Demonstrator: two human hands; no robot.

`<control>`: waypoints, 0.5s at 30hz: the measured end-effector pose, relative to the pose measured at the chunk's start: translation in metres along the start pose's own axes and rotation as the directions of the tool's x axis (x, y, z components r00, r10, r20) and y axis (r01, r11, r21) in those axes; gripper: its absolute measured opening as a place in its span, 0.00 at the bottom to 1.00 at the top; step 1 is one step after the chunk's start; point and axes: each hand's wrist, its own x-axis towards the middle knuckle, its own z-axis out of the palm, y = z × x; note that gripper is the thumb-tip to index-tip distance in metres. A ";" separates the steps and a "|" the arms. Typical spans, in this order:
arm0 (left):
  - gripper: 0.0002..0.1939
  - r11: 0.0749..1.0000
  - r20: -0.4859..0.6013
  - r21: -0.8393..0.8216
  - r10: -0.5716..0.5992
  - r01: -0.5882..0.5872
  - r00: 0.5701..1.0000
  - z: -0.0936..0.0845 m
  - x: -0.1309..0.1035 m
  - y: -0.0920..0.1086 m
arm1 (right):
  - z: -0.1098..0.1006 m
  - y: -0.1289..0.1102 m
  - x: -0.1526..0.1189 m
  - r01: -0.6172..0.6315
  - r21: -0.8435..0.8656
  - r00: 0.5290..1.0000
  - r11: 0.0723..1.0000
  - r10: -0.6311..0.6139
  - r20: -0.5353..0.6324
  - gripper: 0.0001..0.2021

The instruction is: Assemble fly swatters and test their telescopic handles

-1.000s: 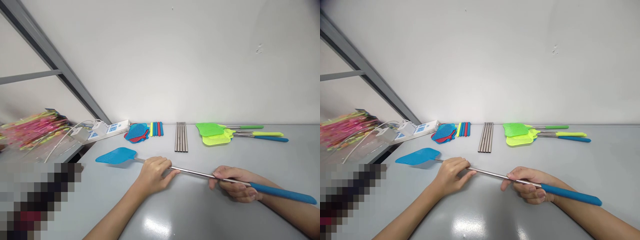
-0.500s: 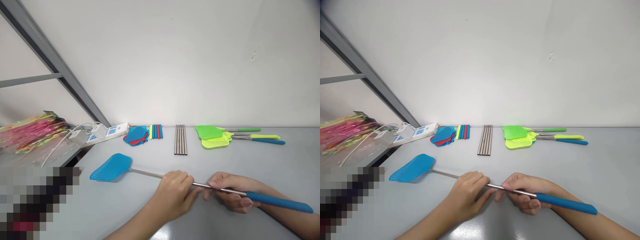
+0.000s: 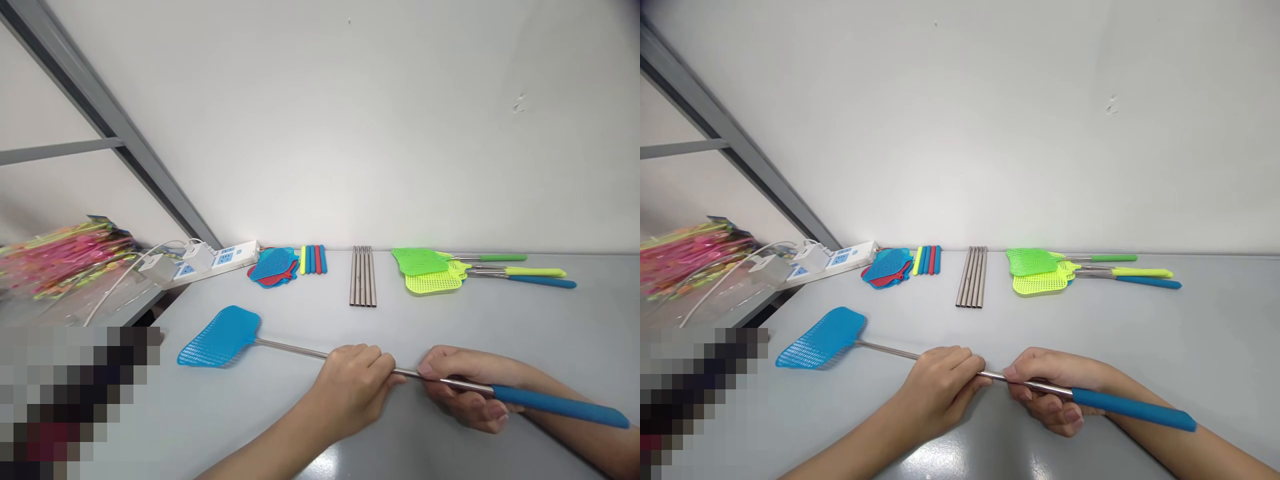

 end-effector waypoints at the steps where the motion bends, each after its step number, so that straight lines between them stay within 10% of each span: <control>1: 0.12 1.000 0.001 -0.002 0.000 0.000 1.000 0.000 0.000 -0.001 | 0.000 0.000 0.000 0.005 0.001 1.000 1.000 -0.005 0.002 0.17; 15: 0.15 0.996 -0.063 0.076 0.055 -0.050 0.996 -0.002 0.001 -0.013 | -0.001 0.000 0.001 0.048 0.029 0.994 0.998 -0.051 0.095 0.17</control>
